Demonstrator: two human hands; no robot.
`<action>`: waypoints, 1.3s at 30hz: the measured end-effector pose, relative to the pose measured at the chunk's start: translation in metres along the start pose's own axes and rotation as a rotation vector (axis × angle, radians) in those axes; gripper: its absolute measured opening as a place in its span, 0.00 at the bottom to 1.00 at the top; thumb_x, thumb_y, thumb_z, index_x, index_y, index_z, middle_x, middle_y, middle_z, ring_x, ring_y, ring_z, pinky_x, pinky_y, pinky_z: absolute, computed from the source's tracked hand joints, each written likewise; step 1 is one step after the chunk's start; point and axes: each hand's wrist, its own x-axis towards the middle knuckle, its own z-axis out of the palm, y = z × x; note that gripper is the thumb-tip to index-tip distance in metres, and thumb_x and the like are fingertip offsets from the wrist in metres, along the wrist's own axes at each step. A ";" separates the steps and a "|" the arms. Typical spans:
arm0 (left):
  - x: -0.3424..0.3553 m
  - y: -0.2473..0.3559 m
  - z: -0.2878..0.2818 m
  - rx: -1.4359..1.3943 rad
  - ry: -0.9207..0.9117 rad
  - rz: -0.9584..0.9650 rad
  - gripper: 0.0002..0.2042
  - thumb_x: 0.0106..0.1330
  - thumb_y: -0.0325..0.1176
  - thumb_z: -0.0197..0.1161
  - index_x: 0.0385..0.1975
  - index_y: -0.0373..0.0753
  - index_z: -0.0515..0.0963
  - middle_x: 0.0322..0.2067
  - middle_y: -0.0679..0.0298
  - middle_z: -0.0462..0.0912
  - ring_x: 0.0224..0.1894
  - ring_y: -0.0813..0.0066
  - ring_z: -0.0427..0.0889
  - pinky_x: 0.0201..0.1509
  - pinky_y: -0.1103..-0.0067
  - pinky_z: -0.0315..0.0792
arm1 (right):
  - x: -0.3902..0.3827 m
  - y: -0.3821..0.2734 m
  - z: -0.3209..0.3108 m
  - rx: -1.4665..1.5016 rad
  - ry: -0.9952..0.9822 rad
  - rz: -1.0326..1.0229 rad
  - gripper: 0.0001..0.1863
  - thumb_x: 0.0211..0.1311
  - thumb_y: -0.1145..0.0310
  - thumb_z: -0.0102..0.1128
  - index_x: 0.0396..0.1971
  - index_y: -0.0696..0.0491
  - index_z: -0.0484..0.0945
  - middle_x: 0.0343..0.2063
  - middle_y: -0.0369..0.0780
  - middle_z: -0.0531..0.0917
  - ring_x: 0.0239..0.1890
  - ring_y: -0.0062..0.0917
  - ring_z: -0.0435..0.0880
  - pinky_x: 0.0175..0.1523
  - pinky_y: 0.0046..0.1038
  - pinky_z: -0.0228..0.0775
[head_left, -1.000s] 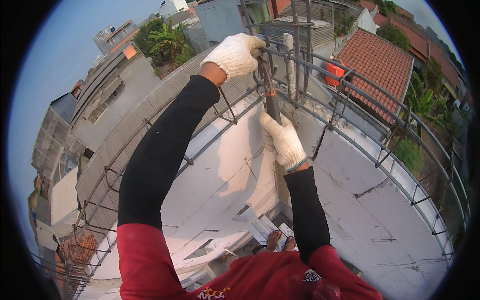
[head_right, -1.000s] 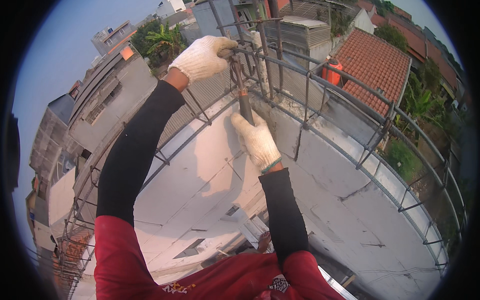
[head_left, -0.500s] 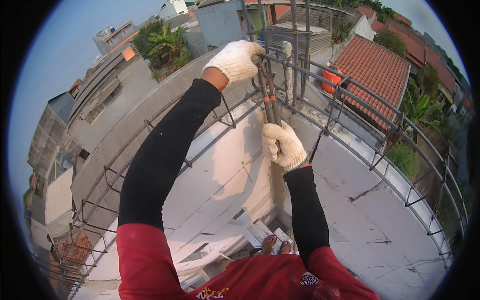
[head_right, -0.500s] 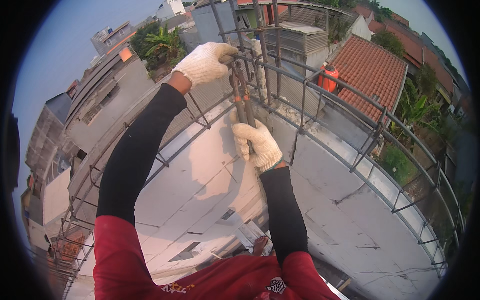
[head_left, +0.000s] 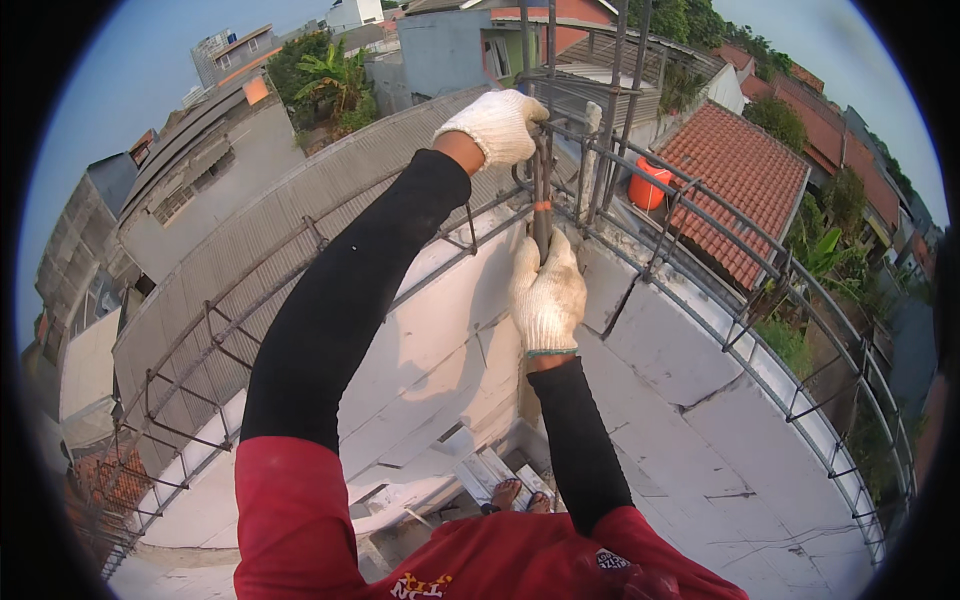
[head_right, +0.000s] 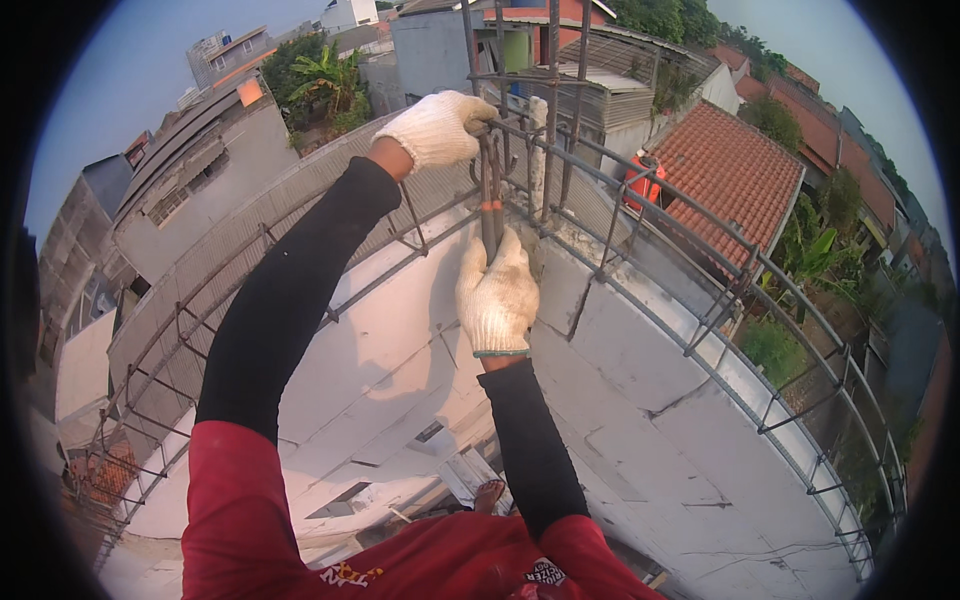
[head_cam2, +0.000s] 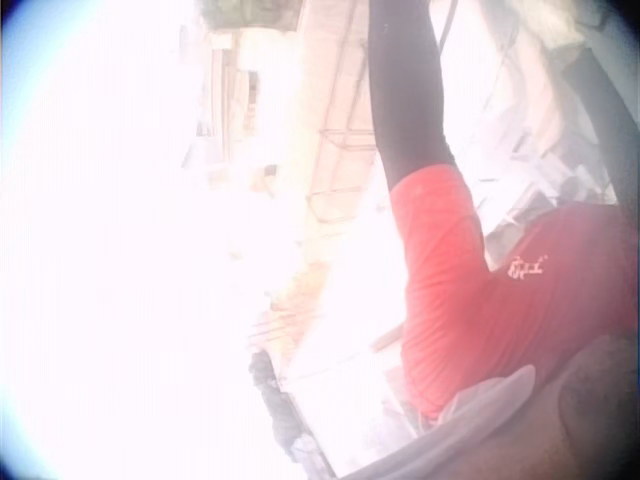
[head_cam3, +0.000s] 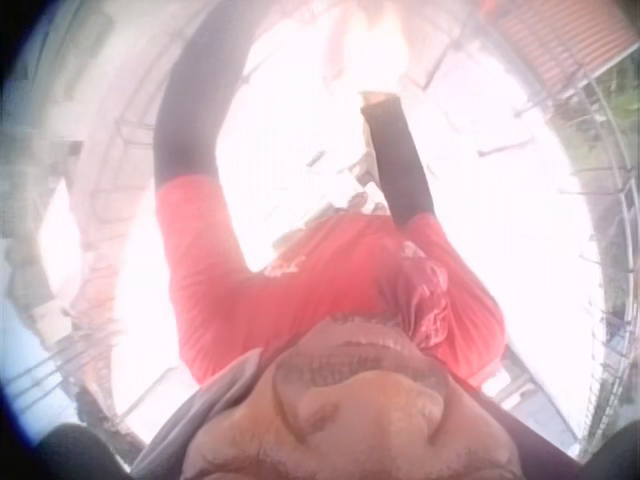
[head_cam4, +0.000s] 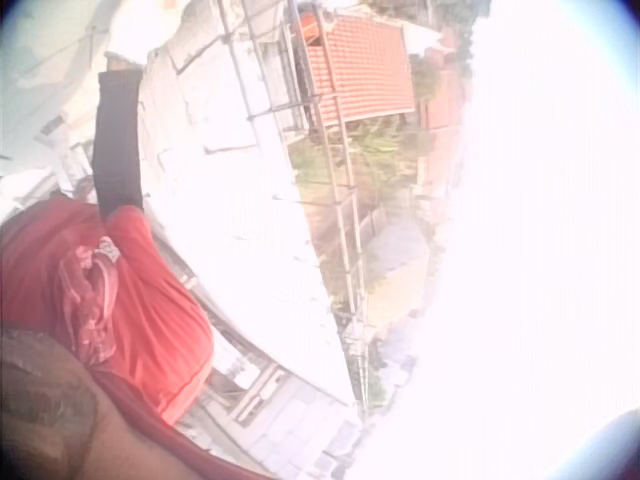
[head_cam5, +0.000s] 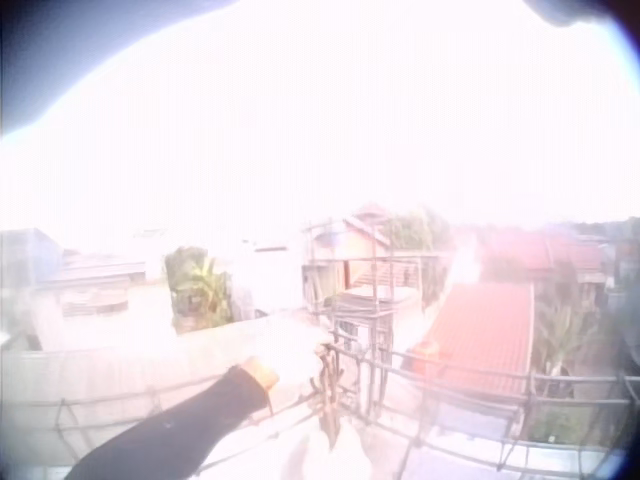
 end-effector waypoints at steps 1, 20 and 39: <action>0.001 -0.001 0.002 0.002 0.016 0.006 0.26 0.57 0.33 0.65 0.60 0.40 0.84 0.52 0.49 0.88 0.55 0.49 0.87 0.62 0.65 0.80 | 0.003 0.001 0.001 0.081 -0.062 0.030 0.25 0.75 0.45 0.59 0.50 0.56 0.81 0.25 0.43 0.84 0.30 0.43 0.88 0.42 0.43 0.82; -0.172 0.090 0.038 -0.845 0.580 -0.192 0.15 0.77 0.32 0.64 0.59 0.36 0.82 0.53 0.56 0.88 0.53 0.72 0.87 0.59 0.75 0.79 | -0.090 0.074 -0.135 1.375 -1.054 0.775 0.28 0.75 0.47 0.63 0.52 0.62 0.78 0.25 0.44 0.83 0.17 0.35 0.83 0.17 0.36 0.78; -0.262 0.173 0.173 -0.967 0.280 -0.092 0.11 0.73 0.28 0.61 0.52 0.37 0.82 0.40 0.45 0.86 0.42 0.43 0.86 0.43 0.62 0.79 | -0.176 0.095 -0.249 0.919 -0.932 0.974 0.34 0.67 0.66 0.64 0.71 0.59 0.70 0.50 0.62 0.85 0.41 0.40 0.90 0.45 0.33 0.82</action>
